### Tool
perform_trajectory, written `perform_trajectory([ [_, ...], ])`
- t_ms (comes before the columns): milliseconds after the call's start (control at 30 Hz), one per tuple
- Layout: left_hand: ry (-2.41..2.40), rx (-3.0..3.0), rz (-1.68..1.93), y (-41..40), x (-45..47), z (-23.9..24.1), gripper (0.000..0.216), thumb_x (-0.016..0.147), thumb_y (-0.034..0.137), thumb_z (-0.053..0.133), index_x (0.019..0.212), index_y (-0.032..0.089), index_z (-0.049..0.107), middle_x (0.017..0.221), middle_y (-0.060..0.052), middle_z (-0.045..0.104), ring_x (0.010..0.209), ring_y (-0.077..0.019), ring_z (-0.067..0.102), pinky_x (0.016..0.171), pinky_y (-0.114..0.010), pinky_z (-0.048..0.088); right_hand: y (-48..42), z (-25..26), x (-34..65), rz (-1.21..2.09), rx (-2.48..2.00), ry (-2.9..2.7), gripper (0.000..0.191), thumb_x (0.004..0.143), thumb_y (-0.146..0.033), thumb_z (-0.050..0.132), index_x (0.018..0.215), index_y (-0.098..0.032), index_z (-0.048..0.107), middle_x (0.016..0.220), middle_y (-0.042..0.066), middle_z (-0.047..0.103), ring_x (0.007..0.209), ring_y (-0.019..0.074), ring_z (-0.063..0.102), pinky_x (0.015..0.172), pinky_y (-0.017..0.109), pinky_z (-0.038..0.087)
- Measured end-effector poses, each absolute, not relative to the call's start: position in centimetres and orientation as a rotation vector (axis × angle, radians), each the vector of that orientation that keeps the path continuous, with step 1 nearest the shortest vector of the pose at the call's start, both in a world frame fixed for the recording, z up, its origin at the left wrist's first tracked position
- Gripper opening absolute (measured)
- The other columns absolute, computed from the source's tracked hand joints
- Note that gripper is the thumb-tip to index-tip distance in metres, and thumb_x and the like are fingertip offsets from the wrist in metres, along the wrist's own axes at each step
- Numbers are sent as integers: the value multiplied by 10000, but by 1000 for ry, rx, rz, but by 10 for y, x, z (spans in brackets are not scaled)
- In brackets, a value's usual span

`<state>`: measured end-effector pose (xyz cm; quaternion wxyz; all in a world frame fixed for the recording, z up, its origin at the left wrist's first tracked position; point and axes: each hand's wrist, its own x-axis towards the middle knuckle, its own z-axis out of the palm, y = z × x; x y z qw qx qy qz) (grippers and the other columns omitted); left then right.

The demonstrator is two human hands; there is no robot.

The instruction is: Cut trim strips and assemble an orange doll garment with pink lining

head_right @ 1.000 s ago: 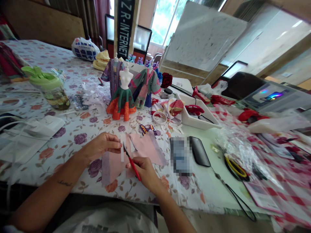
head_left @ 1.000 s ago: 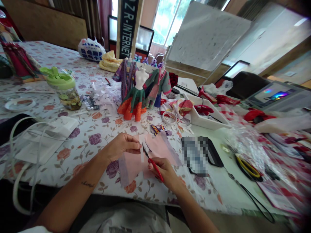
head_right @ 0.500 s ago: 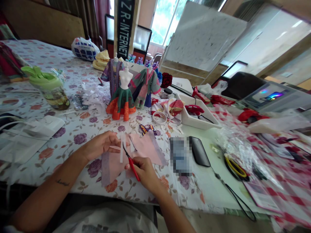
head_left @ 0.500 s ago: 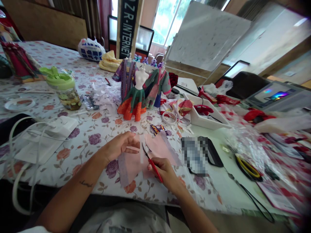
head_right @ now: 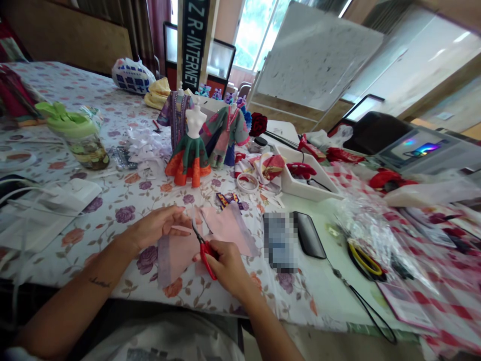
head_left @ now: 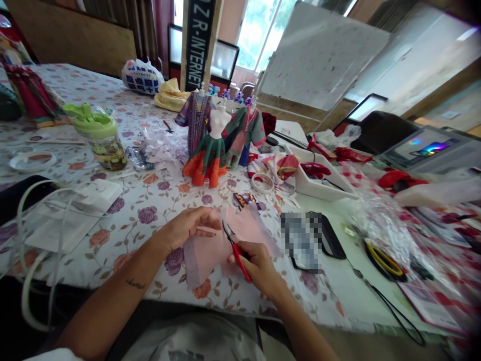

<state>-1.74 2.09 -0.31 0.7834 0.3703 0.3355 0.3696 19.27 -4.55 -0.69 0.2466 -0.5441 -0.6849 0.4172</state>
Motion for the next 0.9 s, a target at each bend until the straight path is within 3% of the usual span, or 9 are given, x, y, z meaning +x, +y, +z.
perform_trajectory([
  [133, 686, 925, 889, 22, -18, 0, 183, 727, 310, 728, 828, 157, 714, 820, -33, 684, 784, -144, 628, 798, -299, 517, -47, -7, 194, 1409, -1389, -1739, 448, 792, -530, 589, 559, -176, 443, 516, -52, 332, 499, 81, 281, 465, 235, 204],
  [300, 704, 927, 806, 21, -19, 4, 202, 655, 254, 780, 803, 142, 702, 744, -17, 674, 664, -120, 625, 745, -293, 510, -49, -7, 192, 1474, -1389, -1665, 491, 758, -587, 606, 540, -179, 443, 479, -52, 336, 474, 78, 277, 439, 232, 189],
  [733, 705, 865, 838, 20, -14, 2, 214, 605, 232, 804, 747, 148, 668, 751, 12, 645, 713, -103, 601, 799, -275, 479, -46, -9, 188, 1162, -1487, -1837, 452, 789, -536, 572, 564, -179, 410, 567, -47, 300, 562, 95, 263, 500, 243, 207],
  [900, 816, 986, 896, 20, -10, 0, 187, 634, 258, 774, 717, 148, 649, 702, 26, 616, 660, -89, 549, 711, -232, 428, -45, -8, 190, 1230, -1517, -1815, 441, 797, -540, 565, 579, -179, 433, 561, -46, 313, 549, 96, 285, 486, 238, 211],
])
